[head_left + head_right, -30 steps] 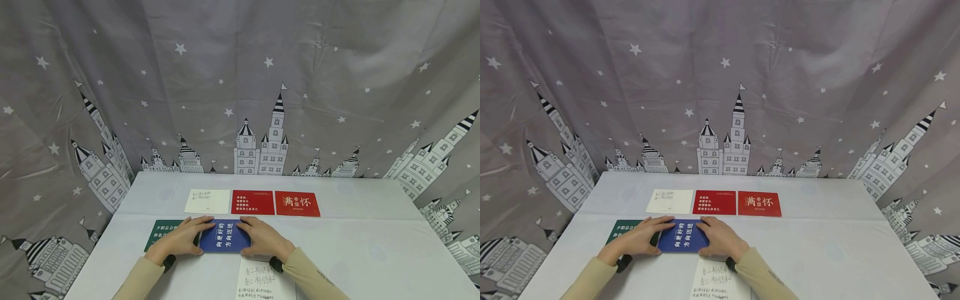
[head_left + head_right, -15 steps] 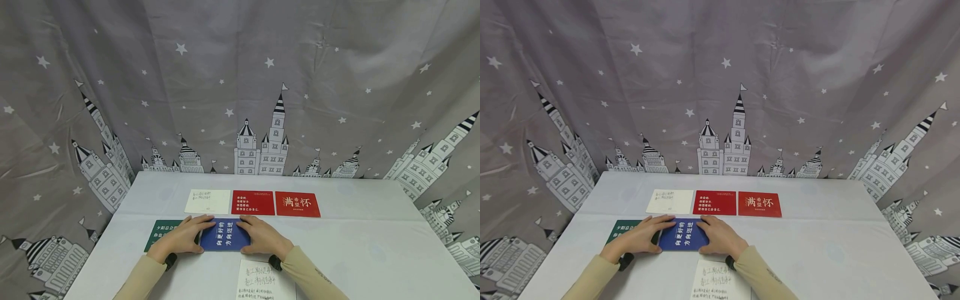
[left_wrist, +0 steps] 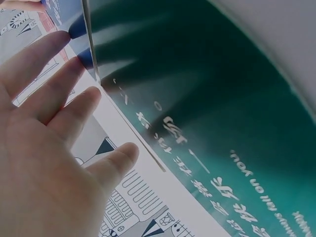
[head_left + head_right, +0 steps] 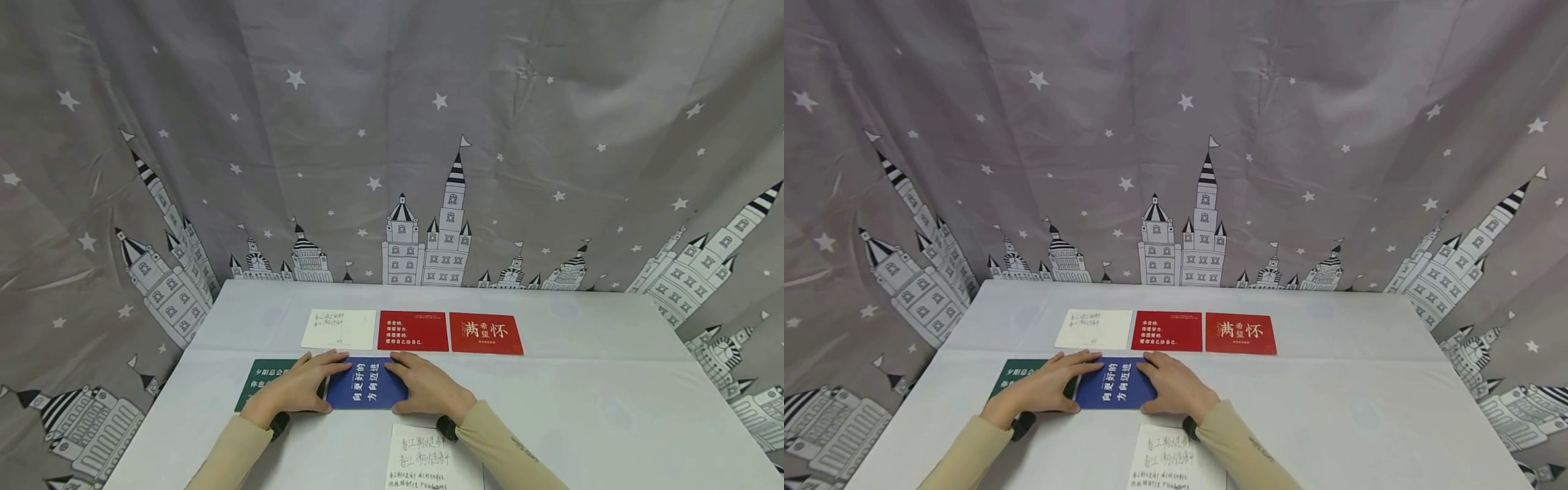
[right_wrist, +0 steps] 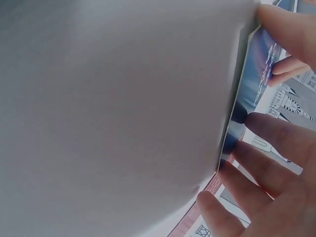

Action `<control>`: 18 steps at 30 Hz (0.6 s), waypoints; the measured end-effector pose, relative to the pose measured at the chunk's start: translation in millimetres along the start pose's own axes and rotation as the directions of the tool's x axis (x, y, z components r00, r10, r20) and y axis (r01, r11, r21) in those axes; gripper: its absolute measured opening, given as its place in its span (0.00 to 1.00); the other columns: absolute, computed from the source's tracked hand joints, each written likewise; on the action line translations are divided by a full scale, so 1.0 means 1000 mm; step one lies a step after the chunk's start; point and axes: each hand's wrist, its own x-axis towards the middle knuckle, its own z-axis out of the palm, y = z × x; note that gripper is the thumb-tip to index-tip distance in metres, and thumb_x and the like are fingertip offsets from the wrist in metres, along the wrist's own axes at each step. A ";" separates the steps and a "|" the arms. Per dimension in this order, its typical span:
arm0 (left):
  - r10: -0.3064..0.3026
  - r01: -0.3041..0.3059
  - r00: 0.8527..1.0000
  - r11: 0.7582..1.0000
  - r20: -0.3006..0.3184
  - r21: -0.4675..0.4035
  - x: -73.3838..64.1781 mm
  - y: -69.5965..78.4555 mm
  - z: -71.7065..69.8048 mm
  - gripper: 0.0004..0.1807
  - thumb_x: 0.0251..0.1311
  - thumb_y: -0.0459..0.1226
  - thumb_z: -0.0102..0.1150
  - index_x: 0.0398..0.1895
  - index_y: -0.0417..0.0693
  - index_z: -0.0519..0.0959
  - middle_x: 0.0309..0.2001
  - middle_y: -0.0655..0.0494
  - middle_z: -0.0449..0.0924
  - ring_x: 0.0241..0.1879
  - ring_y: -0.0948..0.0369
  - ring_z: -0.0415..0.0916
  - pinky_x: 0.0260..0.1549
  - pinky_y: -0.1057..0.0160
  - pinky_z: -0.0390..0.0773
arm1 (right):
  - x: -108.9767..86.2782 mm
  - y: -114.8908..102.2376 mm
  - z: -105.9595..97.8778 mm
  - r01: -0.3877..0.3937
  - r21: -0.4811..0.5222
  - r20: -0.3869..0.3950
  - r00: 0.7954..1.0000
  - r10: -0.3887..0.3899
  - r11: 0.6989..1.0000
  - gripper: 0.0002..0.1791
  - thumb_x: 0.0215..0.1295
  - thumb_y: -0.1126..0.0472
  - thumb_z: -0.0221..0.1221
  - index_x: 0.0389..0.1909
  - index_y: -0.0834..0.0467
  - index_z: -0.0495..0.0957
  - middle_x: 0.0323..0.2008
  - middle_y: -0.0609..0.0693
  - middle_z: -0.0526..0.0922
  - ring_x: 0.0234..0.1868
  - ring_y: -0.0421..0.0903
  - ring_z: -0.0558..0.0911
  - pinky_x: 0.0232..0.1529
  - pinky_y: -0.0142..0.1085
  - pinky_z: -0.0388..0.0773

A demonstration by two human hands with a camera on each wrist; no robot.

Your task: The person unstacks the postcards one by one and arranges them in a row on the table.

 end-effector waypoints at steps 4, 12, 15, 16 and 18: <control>-0.005 0.005 1.000 1.000 0.006 0.003 -0.001 0.001 0.000 0.40 0.38 0.40 0.71 0.60 0.45 0.68 0.65 0.51 0.57 0.65 0.48 0.50 0.59 0.39 0.42 | 0.000 -0.001 0.000 -0.011 0.007 0.012 1.000 0.011 1.000 0.41 0.48 0.44 0.64 0.63 0.54 0.63 0.64 0.52 0.59 0.64 0.48 0.59 0.62 0.40 0.57; -0.021 0.021 1.000 1.000 0.013 0.005 -0.001 0.002 -0.001 0.40 0.38 0.40 0.71 0.60 0.46 0.68 0.65 0.51 0.57 0.65 0.49 0.50 0.59 0.39 0.42 | 0.000 0.001 0.003 -0.011 0.002 0.014 1.000 0.011 1.000 0.41 0.48 0.44 0.63 0.64 0.54 0.63 0.65 0.51 0.59 0.64 0.48 0.58 0.62 0.40 0.57; -0.023 0.023 1.000 1.000 0.011 0.007 0.000 0.001 0.000 0.40 0.38 0.40 0.71 0.60 0.46 0.68 0.65 0.52 0.57 0.65 0.49 0.50 0.60 0.39 0.42 | 0.000 0.001 0.003 -0.005 -0.003 0.013 1.000 0.005 1.000 0.41 0.49 0.44 0.63 0.64 0.54 0.63 0.65 0.51 0.59 0.64 0.48 0.58 0.62 0.40 0.57; -0.022 0.022 1.000 1.000 0.011 0.007 0.000 0.001 0.001 0.40 0.38 0.40 0.71 0.60 0.46 0.68 0.65 0.52 0.57 0.65 0.50 0.49 0.60 0.39 0.42 | -0.001 0.001 0.003 -0.002 -0.005 0.013 1.000 0.002 1.000 0.41 0.49 0.44 0.62 0.64 0.54 0.62 0.65 0.52 0.59 0.64 0.48 0.58 0.62 0.40 0.57; -0.018 0.018 1.000 1.000 0.010 0.003 0.000 0.000 0.001 0.40 0.38 0.40 0.71 0.61 0.46 0.68 0.66 0.51 0.57 0.65 0.50 0.49 0.60 0.40 0.42 | -0.001 0.002 0.003 0.003 -0.005 0.011 1.000 -0.002 1.000 0.41 0.49 0.44 0.62 0.64 0.54 0.62 0.65 0.52 0.59 0.64 0.48 0.58 0.62 0.40 0.57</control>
